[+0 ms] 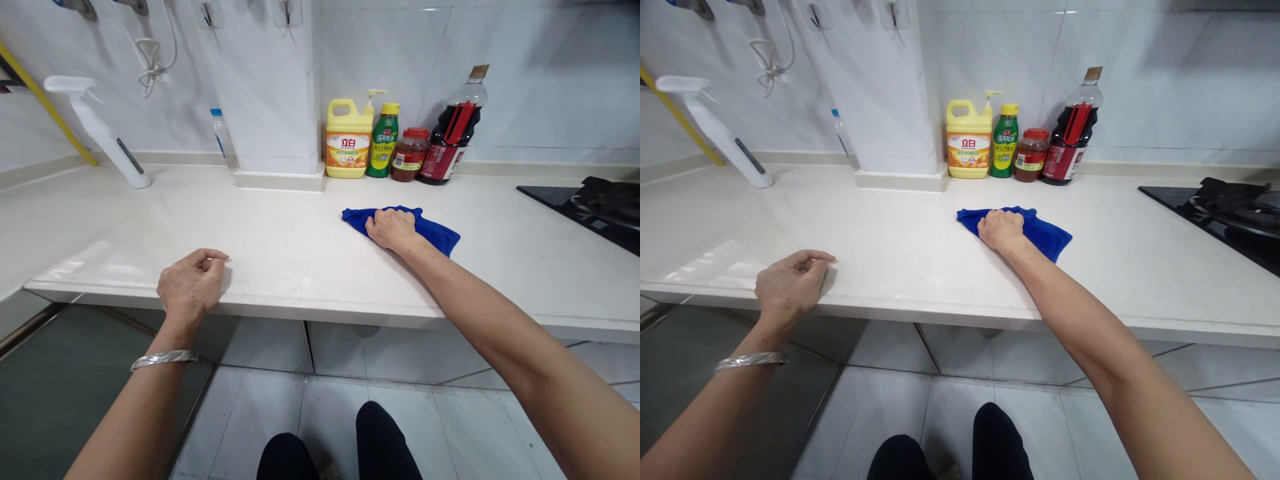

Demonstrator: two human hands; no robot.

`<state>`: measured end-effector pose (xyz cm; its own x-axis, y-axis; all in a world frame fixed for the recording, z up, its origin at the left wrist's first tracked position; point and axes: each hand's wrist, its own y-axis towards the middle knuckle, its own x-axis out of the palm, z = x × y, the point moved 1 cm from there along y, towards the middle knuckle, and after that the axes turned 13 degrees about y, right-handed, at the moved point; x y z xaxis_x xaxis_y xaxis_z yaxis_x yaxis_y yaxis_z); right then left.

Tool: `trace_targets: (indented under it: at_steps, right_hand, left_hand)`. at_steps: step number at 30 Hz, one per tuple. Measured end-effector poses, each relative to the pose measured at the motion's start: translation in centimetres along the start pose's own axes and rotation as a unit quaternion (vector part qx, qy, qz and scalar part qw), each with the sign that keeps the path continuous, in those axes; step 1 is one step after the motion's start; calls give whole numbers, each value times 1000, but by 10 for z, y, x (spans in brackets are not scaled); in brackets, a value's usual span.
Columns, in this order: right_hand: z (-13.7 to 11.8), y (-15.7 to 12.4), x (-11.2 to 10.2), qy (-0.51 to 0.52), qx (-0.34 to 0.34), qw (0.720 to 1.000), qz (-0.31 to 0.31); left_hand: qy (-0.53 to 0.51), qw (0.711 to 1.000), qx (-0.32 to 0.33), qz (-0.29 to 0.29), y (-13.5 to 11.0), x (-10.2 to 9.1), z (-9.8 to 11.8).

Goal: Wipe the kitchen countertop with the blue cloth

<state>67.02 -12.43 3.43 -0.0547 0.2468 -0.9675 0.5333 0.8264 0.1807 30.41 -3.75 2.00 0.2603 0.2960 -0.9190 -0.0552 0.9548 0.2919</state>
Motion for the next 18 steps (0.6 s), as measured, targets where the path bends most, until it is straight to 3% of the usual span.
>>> trace_targets:
  at_steps: [8,18]
  right_hand:
    - [2,-15,-8,-27,-42,999,16]
    - [14,-3,6,36,-84,996,17]
  left_hand:
    - [-2,1000,2,-5,-1,-3,1]
    - [3,1000,-4,-13,0,-4,2]
